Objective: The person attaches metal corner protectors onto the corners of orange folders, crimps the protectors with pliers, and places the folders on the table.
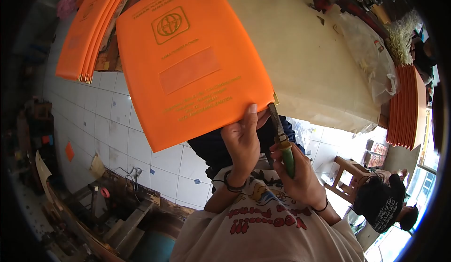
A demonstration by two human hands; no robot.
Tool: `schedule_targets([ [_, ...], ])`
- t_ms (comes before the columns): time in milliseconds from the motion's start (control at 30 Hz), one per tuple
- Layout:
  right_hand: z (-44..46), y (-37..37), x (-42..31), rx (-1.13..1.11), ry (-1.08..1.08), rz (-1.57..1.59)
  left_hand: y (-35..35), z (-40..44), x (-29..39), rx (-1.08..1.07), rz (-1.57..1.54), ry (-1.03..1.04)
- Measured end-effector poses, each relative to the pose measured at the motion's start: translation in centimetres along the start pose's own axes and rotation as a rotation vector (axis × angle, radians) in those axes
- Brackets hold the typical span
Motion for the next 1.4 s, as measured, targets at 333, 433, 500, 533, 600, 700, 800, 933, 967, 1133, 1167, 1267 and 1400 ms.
schedule_targets([
  [333, 0.2, -0.3, -0.2, 0.084, 0.067, -0.031, -0.2, 0.1, -0.2, -0.014, 0.006, 0.017],
  [433, 0.3, -0.5, 0.4, 0.136, 0.025, -0.104, -0.2, 0.0, -0.2, -0.037, 0.001, 0.036],
  [500, 0.4, -0.6, 0.6, 0.155, 0.023, -0.102, -0.3, 0.0, -0.3, -0.036, 0.006, 0.045],
  [533, 0.3, -0.7, 0.6, 0.165, 0.023, -0.101, -0.3, 0.0, -0.3, -0.027, 0.011, 0.033],
  [600, 0.2, -0.8, 0.3, 0.206, 0.005, -0.037, -0.3, 0.1, -0.3, -0.011, 0.022, 0.012],
  [700, -0.5, -0.3, 1.5, 0.256, -0.088, 0.175, -0.5, 0.2, -0.4, -0.025, 0.025, 0.020],
  [800, -0.5, -0.4, 1.8, 0.074, 0.010, 0.105, -0.3, 0.1, -0.4, -0.049, 0.003, 0.017],
  [933, -0.3, 0.0, 1.5, -0.018, 0.037, 0.130, -0.4, 0.2, -0.3, -0.044, -0.022, 0.017],
  [967, -0.3, 0.0, 1.4, -0.020, 0.027, 0.163, -0.2, 0.1, -0.1, -0.050, -0.038, 0.012],
  [1133, -0.5, 0.0, 2.1, -0.026, -0.006, 0.249, 0.1, 0.3, 0.2, -0.072, -0.079, 0.009],
  [1167, -0.3, -0.1, 1.9, -0.027, -0.023, 0.225, 0.0, 0.3, 0.1, -0.077, -0.079, 0.013],
  [1267, -0.2, -0.2, 1.5, -0.026, -0.057, 0.164, 0.1, 0.3, 0.2, -0.085, -0.065, 0.017],
  [1400, 0.1, -0.3, 1.1, -0.017, -0.105, 0.105, 0.0, 0.1, 0.0, -0.064, -0.060, -0.002],
])
Point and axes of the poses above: each hand's wrist, its own z-axis towards the middle knuckle, its own y-axis out of the palm, x = y × z, the point moved 10 cm from there along z, towards the middle knuckle, and after that the axes turned 14 degrees about -x, right-handed, at the moved point
